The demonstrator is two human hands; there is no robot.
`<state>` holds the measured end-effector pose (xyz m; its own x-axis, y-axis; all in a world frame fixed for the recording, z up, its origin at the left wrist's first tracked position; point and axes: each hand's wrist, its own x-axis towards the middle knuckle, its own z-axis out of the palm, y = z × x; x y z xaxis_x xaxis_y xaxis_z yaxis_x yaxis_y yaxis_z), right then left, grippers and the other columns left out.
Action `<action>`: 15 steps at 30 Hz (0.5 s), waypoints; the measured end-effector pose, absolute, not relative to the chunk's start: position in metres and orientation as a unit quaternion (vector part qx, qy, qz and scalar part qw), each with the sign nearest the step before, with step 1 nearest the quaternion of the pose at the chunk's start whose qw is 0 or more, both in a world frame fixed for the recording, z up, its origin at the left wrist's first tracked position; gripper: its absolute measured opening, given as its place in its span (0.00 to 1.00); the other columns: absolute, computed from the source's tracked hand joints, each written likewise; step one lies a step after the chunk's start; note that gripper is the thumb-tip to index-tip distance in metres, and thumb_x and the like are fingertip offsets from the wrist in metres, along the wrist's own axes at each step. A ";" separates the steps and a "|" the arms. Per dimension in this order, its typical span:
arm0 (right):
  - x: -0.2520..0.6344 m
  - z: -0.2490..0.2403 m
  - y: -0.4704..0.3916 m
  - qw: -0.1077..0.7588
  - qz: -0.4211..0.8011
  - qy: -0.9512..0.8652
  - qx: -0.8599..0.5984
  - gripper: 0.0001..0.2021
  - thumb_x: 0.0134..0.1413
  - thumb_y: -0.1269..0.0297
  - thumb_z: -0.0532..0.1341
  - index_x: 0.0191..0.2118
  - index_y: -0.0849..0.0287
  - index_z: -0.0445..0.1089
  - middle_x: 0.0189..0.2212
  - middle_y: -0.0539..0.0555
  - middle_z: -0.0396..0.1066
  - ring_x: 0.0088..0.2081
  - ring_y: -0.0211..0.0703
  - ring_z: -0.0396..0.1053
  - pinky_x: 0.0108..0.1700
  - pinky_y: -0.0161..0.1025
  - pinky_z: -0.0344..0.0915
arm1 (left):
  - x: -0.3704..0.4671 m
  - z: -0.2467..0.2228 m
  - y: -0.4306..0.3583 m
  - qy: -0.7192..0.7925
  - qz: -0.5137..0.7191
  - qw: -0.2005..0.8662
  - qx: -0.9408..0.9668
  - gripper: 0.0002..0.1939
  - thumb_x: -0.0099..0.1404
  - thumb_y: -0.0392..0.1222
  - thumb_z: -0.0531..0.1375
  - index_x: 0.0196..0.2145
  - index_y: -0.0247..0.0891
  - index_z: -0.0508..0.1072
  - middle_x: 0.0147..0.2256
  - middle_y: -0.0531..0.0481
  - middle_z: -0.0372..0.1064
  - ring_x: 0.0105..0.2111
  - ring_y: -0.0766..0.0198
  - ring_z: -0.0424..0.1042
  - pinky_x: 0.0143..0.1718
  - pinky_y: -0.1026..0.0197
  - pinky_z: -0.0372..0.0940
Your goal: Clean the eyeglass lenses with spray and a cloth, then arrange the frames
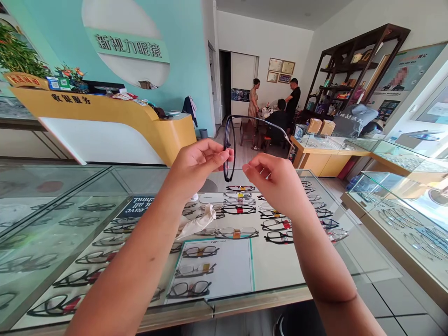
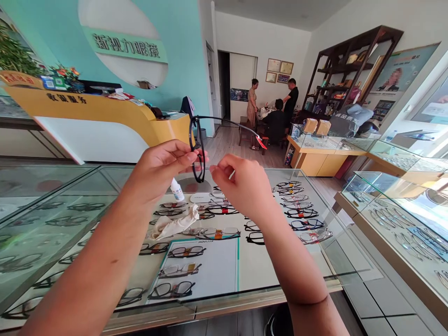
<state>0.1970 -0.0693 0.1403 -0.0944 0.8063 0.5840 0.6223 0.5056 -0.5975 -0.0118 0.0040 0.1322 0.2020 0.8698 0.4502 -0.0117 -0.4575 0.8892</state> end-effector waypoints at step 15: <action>0.226 0.144 -0.054 0.632 -0.127 -0.611 -0.459 0.06 0.71 0.60 0.63 0.42 0.51 0.77 0.43 0.55 0.76 0.40 0.46 0.73 0.42 0.45 0.67 | -0.031 0.142 0.003 0.343 0.553 0.391 0.651 0.24 0.59 0.63 0.76 0.38 0.40 0.79 0.45 0.43 0.84 0.44 0.52 0.84 0.45 0.52 0.79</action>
<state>0.2263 -0.0537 0.1440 0.2203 0.4006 0.8894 0.7218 0.5464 -0.4248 -0.0313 0.0027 0.1423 0.1539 0.8789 0.4516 0.0135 -0.4589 0.8884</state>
